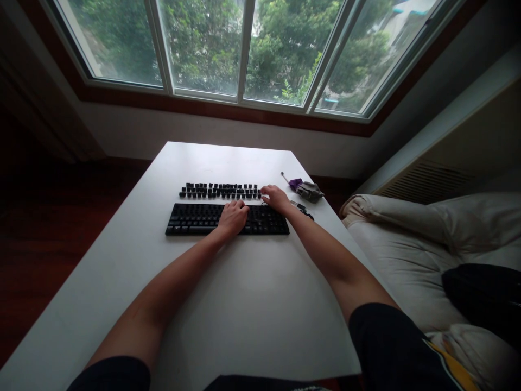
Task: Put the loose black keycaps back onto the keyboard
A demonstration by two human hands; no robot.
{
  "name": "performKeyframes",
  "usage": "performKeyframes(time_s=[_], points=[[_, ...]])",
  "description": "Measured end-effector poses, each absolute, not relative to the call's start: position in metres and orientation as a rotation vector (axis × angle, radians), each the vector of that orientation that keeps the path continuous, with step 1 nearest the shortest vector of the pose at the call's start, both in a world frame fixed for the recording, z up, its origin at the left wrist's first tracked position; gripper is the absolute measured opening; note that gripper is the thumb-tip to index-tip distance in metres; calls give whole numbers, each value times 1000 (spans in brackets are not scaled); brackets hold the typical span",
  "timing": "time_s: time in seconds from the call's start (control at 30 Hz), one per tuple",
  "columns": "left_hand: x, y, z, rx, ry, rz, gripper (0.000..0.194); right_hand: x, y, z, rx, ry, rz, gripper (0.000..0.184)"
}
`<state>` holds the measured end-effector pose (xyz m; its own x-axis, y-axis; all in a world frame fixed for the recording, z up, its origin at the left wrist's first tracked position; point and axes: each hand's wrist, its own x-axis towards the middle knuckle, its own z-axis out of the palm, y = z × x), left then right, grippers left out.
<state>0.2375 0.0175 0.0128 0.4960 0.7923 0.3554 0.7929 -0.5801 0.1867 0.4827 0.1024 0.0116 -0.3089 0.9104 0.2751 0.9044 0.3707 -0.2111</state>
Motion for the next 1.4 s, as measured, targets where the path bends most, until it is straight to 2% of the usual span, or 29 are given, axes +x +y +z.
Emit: performKeyframes(time_s=[0.57,0.8,0.9,1.13,1.4], points=[[238,16,14,-2715,-1443,-645,24,474,117,8,-1664,-2319,72,18],[238,17,12,-2706,-1419,-666,24,474,95,17,-1504,-2265,55,13],[238,17,13,-2716,-1433,-658,25,473,82,26,-1388,-2276,152,12],[238,17,13,-2712,-1433,-642,24,472,58,44,-1260,-2453,647,14],[237,17,11,-2704,-1423,-637,25,466,53,46,-1271,-2599,587,15]])
